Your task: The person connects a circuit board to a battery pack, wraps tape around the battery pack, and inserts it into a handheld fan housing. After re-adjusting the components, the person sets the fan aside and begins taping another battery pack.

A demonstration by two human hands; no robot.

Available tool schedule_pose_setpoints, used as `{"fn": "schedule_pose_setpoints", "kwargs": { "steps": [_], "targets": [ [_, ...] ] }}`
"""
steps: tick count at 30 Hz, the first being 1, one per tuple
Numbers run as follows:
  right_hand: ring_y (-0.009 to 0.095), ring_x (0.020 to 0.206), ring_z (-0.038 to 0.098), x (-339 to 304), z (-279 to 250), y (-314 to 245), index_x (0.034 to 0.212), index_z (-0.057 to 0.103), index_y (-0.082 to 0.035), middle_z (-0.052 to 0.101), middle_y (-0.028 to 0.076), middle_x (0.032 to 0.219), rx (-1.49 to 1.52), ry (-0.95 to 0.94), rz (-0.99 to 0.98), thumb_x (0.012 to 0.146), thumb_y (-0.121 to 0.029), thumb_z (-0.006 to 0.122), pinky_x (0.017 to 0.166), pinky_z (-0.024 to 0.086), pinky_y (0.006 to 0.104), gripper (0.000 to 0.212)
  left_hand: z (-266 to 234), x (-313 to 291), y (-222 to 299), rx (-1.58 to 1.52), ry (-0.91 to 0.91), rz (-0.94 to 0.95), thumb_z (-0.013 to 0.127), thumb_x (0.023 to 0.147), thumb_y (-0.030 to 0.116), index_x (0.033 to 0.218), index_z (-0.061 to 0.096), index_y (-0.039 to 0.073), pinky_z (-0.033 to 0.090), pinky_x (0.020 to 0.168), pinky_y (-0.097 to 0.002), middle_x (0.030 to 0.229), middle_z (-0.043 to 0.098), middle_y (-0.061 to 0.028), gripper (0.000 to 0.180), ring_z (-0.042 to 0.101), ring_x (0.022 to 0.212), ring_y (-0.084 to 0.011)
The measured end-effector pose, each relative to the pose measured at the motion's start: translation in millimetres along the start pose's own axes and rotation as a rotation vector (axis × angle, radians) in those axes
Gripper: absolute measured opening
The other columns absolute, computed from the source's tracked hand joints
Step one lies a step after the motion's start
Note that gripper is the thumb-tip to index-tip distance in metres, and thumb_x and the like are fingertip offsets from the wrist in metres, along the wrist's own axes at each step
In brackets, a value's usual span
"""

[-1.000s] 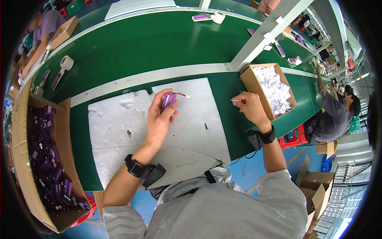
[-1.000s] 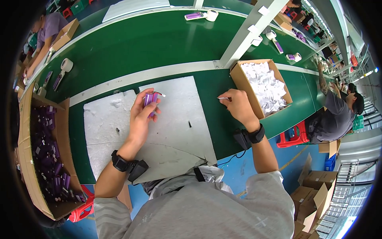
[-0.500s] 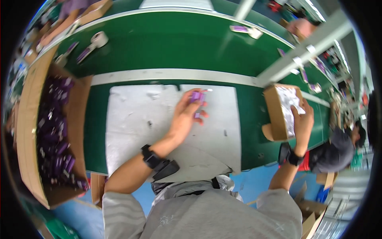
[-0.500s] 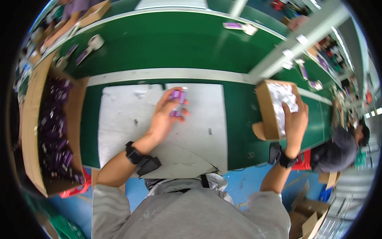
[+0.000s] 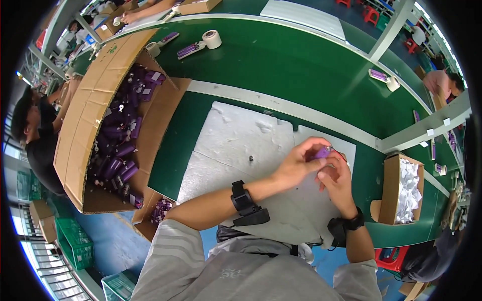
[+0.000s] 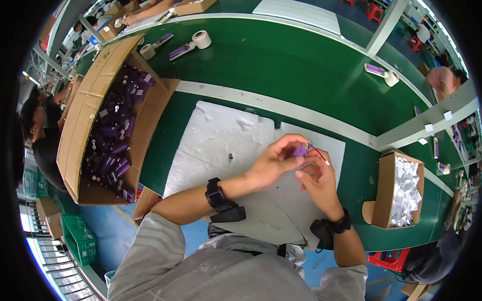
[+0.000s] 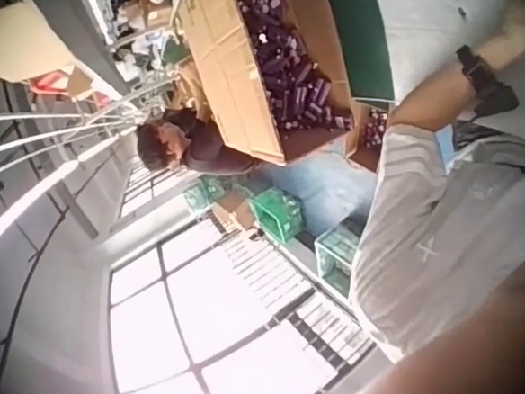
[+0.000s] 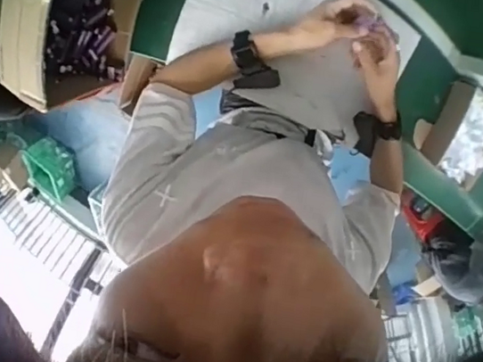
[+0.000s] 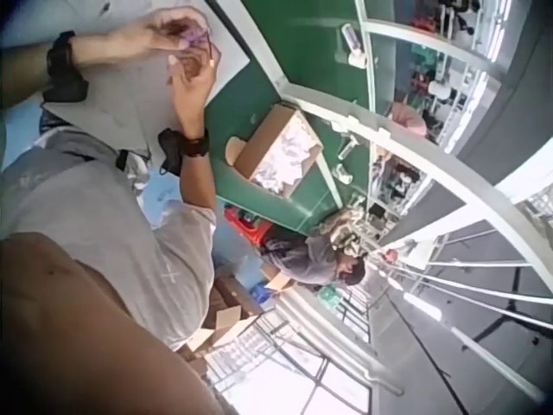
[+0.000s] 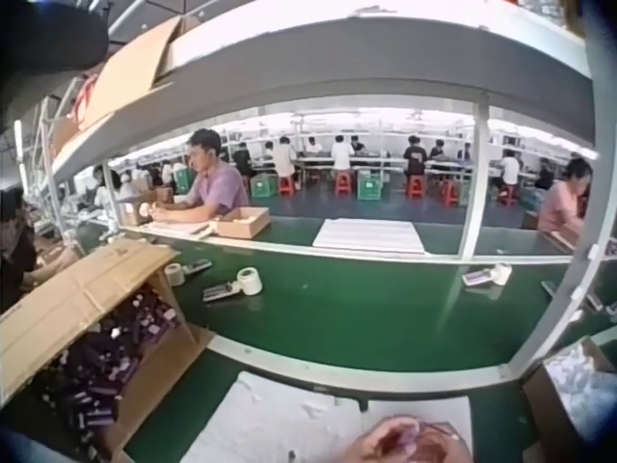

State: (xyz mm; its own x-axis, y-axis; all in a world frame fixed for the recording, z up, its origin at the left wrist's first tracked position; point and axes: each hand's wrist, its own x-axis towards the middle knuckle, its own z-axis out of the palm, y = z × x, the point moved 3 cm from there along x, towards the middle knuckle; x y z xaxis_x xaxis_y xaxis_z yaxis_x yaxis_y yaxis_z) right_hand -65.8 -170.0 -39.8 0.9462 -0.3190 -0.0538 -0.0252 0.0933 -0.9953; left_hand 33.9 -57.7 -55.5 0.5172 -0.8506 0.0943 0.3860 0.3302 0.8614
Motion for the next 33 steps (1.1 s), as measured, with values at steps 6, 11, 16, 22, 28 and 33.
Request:
{"fn": "schedule_pose_setpoints", "kwargs": {
  "steps": [6, 11, 16, 22, 28, 33],
  "targets": [
    [0.009, 0.080, 0.061, -0.5, -3.4, 2.6, 0.110, 0.053, -0.001, 0.058, 0.004, 0.101, -0.146, 0.045, -0.067, 0.080, 0.001, 0.072, 0.054, 0.047, 0.0200, 0.036, 8.4, -1.3, 5.6, -0.012, -0.050, -0.074, 0.064, 0.087, -0.002, 0.117, 0.050, 0.007, 0.048, 0.090, -0.0309, 0.120, 0.055, -0.0071, 0.035, 0.054, 0.109, -0.0157],
    [0.010, 0.082, 0.061, -0.5, -8.8, 7.2, 0.107, 0.056, -0.001, 0.060, 0.003, 0.103, -0.169, 0.029, -0.182, 0.077, 0.000, 0.075, 0.057, 0.048, 0.0201, 0.035, 6.8, 4.3, 8.9, 0.090, -0.032, -0.004, 0.064, 0.087, -0.001, 0.116, 0.048, 0.007, 0.050, 0.087, -0.0301, 0.121, 0.056, -0.0086, 0.034, 0.056, 0.106, -0.0165],
    [0.011, 0.083, 0.062, 2.4, -11.6, 1.9, 0.109, 0.057, 0.000, 0.061, 0.005, 0.102, -0.160, 0.020, -0.195, 0.077, 0.001, 0.074, 0.064, 0.051, 0.0221, 0.036, 3.8, 5.6, 5.2, 0.100, -0.054, -0.039, 0.062, 0.089, -0.001, 0.119, 0.045, 0.008, 0.050, 0.086, -0.0296, 0.121, 0.057, -0.0097, 0.036, 0.057, 0.104, -0.0150],
    [0.015, 0.086, 0.063, -3.8, -11.3, 9.8, 0.110, 0.057, 0.004, 0.062, 0.009, 0.102, -0.092, 0.042, -0.136, 0.081, 0.006, 0.068, 0.075, 0.054, 0.0272, 0.031, 1.5, 3.1, 2.0, 0.112, -0.046, -0.001, 0.061, 0.090, -0.001, 0.120, 0.045, 0.008, 0.050, 0.084, -0.0280, 0.116, 0.058, -0.0078, 0.035, 0.056, 0.102, -0.0127],
    [0.015, 0.085, 0.063, -3.7, -7.3, 7.0, 0.108, 0.059, 0.004, 0.062, 0.009, 0.098, -0.117, 0.053, -0.113, 0.084, 0.005, 0.065, 0.072, 0.053, 0.0259, 0.025, 2.2, 1.1, -0.7, 0.152, -0.036, 0.037, 0.061, 0.092, 0.006, 0.122, 0.046, 0.009, 0.050, 0.081, -0.0273, 0.114, 0.057, -0.0064, 0.033, 0.057, 0.099, -0.0128],
    [0.014, 0.083, 0.063, -1.2, -10.8, 11.9, 0.107, 0.060, 0.004, 0.062, 0.009, 0.097, -0.147, 0.047, -0.114, 0.085, 0.002, 0.065, 0.070, 0.053, 0.0252, 0.022, 1.1, 2.8, 3.3, 0.303, -0.005, 0.024, 0.060, 0.094, 0.011, 0.124, 0.046, 0.009, 0.050, 0.081, -0.0289, 0.113, 0.057, -0.0074, 0.033, 0.057, 0.099, -0.0135]
  ]
}}
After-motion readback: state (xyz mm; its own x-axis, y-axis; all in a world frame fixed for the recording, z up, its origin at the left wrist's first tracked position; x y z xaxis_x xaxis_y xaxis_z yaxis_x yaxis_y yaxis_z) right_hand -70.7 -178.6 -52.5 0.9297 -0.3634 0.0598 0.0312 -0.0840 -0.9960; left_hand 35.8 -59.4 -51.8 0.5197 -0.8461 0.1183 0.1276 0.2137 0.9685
